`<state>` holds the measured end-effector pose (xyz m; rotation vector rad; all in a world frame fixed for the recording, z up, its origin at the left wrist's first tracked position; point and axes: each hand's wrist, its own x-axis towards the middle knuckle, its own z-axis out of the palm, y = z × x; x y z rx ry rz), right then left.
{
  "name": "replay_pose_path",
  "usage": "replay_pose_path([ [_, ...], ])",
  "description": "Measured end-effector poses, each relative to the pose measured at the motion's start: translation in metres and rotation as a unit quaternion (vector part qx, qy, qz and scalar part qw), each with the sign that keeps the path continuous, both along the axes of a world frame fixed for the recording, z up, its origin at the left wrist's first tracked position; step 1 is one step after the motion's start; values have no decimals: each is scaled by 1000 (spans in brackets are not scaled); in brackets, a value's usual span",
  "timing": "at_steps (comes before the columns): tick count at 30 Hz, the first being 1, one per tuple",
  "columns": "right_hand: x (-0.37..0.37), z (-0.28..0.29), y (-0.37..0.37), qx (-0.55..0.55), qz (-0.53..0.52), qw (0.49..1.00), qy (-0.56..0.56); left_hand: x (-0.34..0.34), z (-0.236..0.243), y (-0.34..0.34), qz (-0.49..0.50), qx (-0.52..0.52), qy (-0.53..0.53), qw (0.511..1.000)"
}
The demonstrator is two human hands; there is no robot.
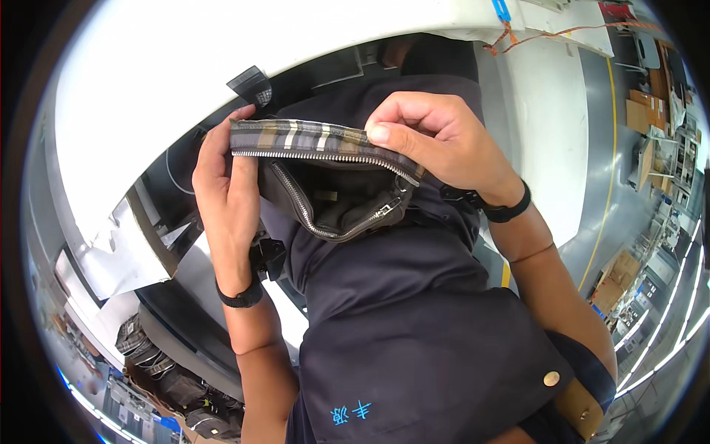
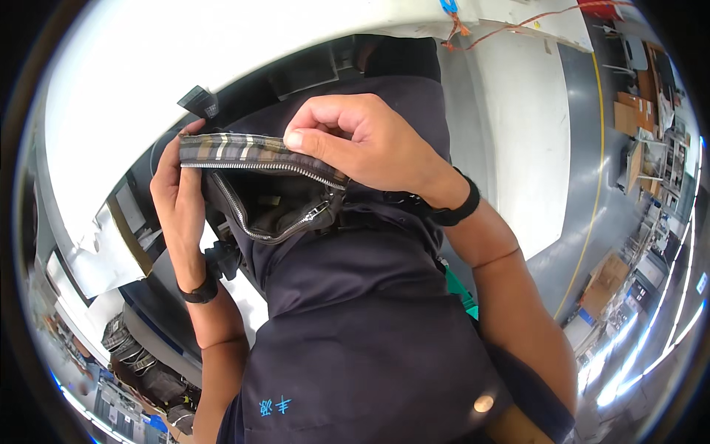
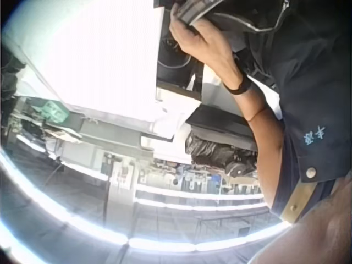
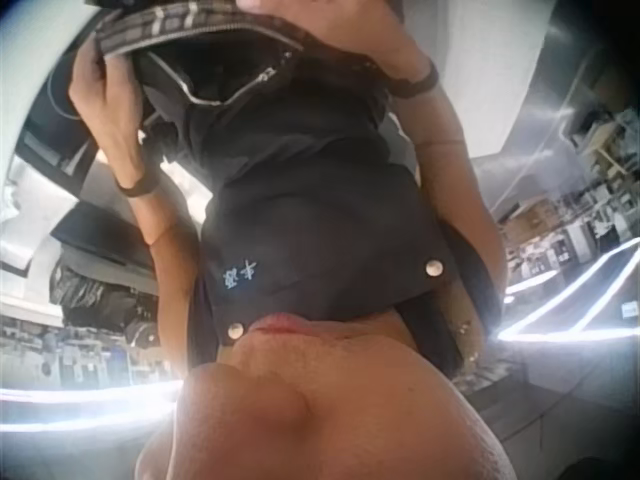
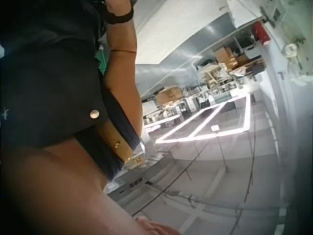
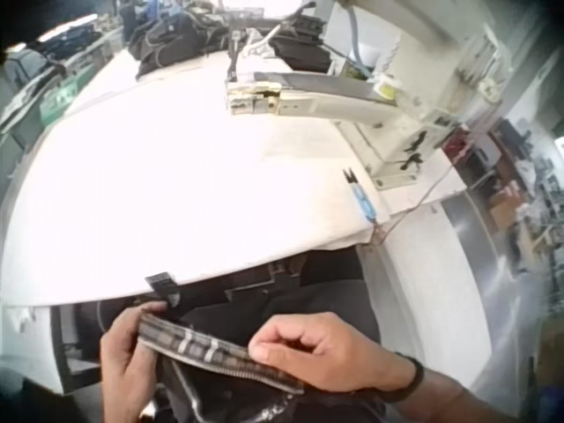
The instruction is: Repairing or sewing a small camouflage pouch using a sewing machine.
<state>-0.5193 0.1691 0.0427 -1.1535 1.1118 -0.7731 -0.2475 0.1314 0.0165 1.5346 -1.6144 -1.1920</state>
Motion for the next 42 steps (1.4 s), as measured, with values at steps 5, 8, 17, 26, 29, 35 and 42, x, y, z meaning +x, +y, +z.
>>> replay_pose_path([
  [5,-2,1,2,-1,2,1000,9,-1,-1,1,5,1,20,1000],
  [8,0,0,3,-18,-10,1000,10,0,-1,1,-12,-20,24,999],
  [17,-3,0,3,-18,-8,1000,4,-1,-1,4,-4,-3,30,1000],
  [26,-7,-2,1,23,-7,999,-33,-1,0,3,-13,0,7,1000],
  [29,-8,-3,1,36,-13,998,-57,-1,0,3,-16,5,33,999],
  [35,-8,-5,1,43,-15,997,-69,-1,-1,4,-13,10,32,999],
  [42,-7,-5,2,66,-22,995,-71,0,-4,4,-14,7,42,999],
])
